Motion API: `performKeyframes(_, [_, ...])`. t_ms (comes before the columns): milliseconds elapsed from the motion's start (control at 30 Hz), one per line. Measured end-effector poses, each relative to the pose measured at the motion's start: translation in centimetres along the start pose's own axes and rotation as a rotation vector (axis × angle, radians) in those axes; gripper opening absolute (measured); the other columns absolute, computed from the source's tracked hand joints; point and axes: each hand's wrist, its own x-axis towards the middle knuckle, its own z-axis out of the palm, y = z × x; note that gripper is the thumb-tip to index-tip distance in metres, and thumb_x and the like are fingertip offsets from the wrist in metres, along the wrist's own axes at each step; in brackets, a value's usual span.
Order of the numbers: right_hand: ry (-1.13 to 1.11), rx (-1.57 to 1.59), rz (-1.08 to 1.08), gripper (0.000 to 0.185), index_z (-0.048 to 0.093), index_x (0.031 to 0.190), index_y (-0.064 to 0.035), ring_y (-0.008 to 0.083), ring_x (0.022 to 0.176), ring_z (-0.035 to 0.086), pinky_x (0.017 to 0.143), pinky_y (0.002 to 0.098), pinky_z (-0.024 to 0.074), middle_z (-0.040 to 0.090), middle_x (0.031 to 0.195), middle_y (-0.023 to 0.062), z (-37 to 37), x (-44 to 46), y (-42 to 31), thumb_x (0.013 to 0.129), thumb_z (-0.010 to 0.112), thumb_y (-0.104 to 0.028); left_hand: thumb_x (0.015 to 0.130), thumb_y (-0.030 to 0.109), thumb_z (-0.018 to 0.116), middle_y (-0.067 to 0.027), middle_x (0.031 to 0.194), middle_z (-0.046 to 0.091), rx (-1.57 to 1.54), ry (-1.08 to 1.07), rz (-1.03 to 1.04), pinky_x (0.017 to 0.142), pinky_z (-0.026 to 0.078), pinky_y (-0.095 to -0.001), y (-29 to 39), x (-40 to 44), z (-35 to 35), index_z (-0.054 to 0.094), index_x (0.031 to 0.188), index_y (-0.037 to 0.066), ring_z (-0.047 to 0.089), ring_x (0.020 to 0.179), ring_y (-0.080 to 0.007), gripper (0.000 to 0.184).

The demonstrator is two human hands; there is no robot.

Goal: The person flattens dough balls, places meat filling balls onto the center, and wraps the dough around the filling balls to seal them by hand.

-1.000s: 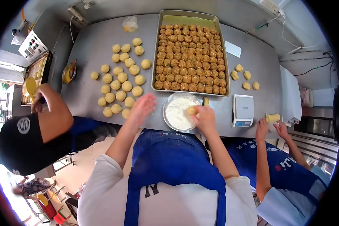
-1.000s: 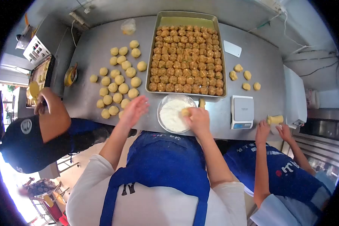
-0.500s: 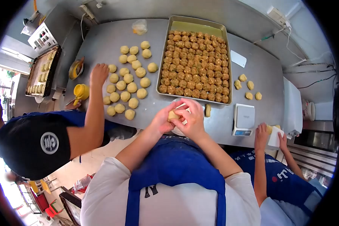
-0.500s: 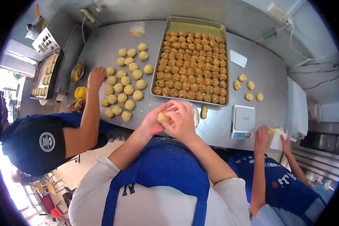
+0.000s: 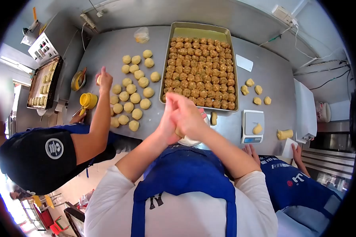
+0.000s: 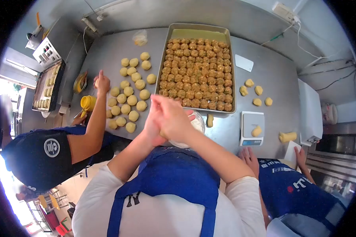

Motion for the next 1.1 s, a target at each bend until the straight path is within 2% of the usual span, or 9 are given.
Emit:
performKeyframes(67, [-0.035, 0.001, -0.067, 0.045, 0.056, 0.126, -0.0033, 0.0343, 0.095, 0.060, 0.083, 0.0440, 0.0438, 0.066, 0.107, 0.0177, 0.1, -0.4, 0.4, 0.083, 0.061, -0.016, 0.094, 0.073, 0.022, -0.0158, 0.147, 0.038, -0.117, -0.184, -0.049, 0.110, 0.031, -0.0605, -0.8, -0.5, -0.9, 0.036, 0.143, 0.013, 0.037, 0.137, -0.0393, 0.079])
performKeyframes(200, [-0.095, 0.070, -0.003, 0.045, 0.057, 0.126, -0.0038, 0.0317, 0.085, 0.060, 0.075, 0.0428, 0.0422, 0.067, 0.093, 0.0141, 0.0, 0.5, -0.1, 0.083, 0.062, -0.018, 0.096, 0.071, 0.022, -0.0103, 0.135, 0.050, 0.065, -0.084, 0.374, 0.105, 0.043, -0.0373, -2.3, -0.6, -0.6, 0.041, 0.136, 0.009, 0.048, 0.129, -0.0245, 0.077])
performKeyframes(300, [-0.008, 0.079, -0.057, 0.042, 0.055, 0.127, -0.0033, 0.0292, 0.086, 0.060, 0.079, 0.0409, 0.0444, 0.066, 0.097, 0.0131, -0.1, 0.9, 0.6, 0.092, 0.055, -0.025, 0.095, 0.072, 0.021, -0.0065, 0.140, 0.048, 0.062, 0.164, 0.229, 0.106, 0.041, -0.0372, -1.1, -1.0, -0.4, 0.037, 0.143, 0.012, 0.047, 0.130, -0.0212, 0.078])
performKeyframes(400, [-0.194, 1.051, 0.870, 0.043, 0.058, 0.125, -0.0093, 0.0314, 0.114, 0.053, 0.089, 0.0392, 0.0462, 0.059, 0.123, 0.0165, -0.1, 2.1, 2.5, 0.091, 0.049, -0.034, 0.085, 0.084, 0.023, -0.0118, 0.146, 0.042, -0.090, 0.017, -0.197, 0.113, 0.034, -0.0409, 0.2, -0.6, -0.9, 0.031, 0.149, 0.009, 0.043, 0.135, -0.0266, 0.099])
performKeyframes(533, [-0.013, 0.746, 0.448, 0.043, 0.056, 0.127, -0.0062, 0.0264, 0.104, 0.058, 0.097, 0.0391, 0.0436, 0.061, 0.113, 0.0118, 1.5, 2.6, 5.5, 0.097, 0.045, -0.035, 0.084, 0.085, 0.020, -0.0091, 0.148, 0.040, 0.097, 0.241, 0.004, 0.111, 0.036, -0.0384, 0.7, 0.5, 1.2, 0.029, 0.150, 0.009, 0.041, 0.137, -0.0234, 0.102])
performKeyframes(667, [-0.119, -0.286, -0.386, 0.026, 0.067, 0.105, -0.0082, 0.0213, 0.088, 0.065, 0.084, 0.0332, 0.0496, 0.065, 0.113, 0.0072, -2.9, 5.8, 2.8, 0.094, 0.056, -0.028, 0.082, 0.087, 0.022, -0.0106, 0.153, 0.034, 0.250, 0.053, -0.023, 0.111, 0.036, -0.0393, 4.3, -0.5, 1.4, 0.025, 0.152, 0.008, 0.038, 0.139, -0.0239, 0.105])
performKeyframes(733, [-0.138, -0.084, -0.752, 0.024, 0.067, 0.105, -0.0106, 0.0238, 0.088, 0.065, 0.077, 0.0329, 0.0529, 0.067, 0.095, 0.0022, -3.3, 6.0, 2.7, 0.082, 0.070, -0.017, 0.082, 0.086, 0.024, -0.0128, 0.152, 0.035, -0.232, -0.282, 0.279, 0.112, 0.035, -0.0405, 5.6, 0.0, 2.6, 0.025, 0.152, 0.006, 0.040, 0.138, -0.0247, 0.107])
performKeyframes(933, [-0.638, -0.125, -0.032, 0.024, 0.075, 0.095, -0.0155, 0.0243, 0.071, 0.069, 0.062, 0.0362, 0.0530, 0.072, 0.083, 0.0097, -2.1, 15.3, 8.7, 0.081, 0.073, -0.035, 0.094, 0.063, 0.046, -0.0140, 0.140, 0.049, -0.419, 0.074, 0.370, 0.112, 0.036, -0.0431, 5.1, 4.1, -4.6, 0.041, 0.142, 0.003, 0.048, 0.130, -0.0276, 0.078])
performKeyframes(1100, [-0.182, -0.459, 0.264, 0.037, 0.068, 0.114, -0.0085, 0.0273, 0.100, 0.063, 0.089, 0.0404, 0.0498, 0.069, 0.108, 0.0142, 3.1, 28.8, 28.8, 0.092, 0.062, -0.038, 0.101, 0.023, 0.050, -0.0155, 0.130, 0.056, -0.209, 0.616, 0.448, 0.107, 0.043, -0.0443, 4.5, 4.7, -8.4, 0.047, 0.132, 0.000, 0.054, 0.122, -0.0287, 0.039])
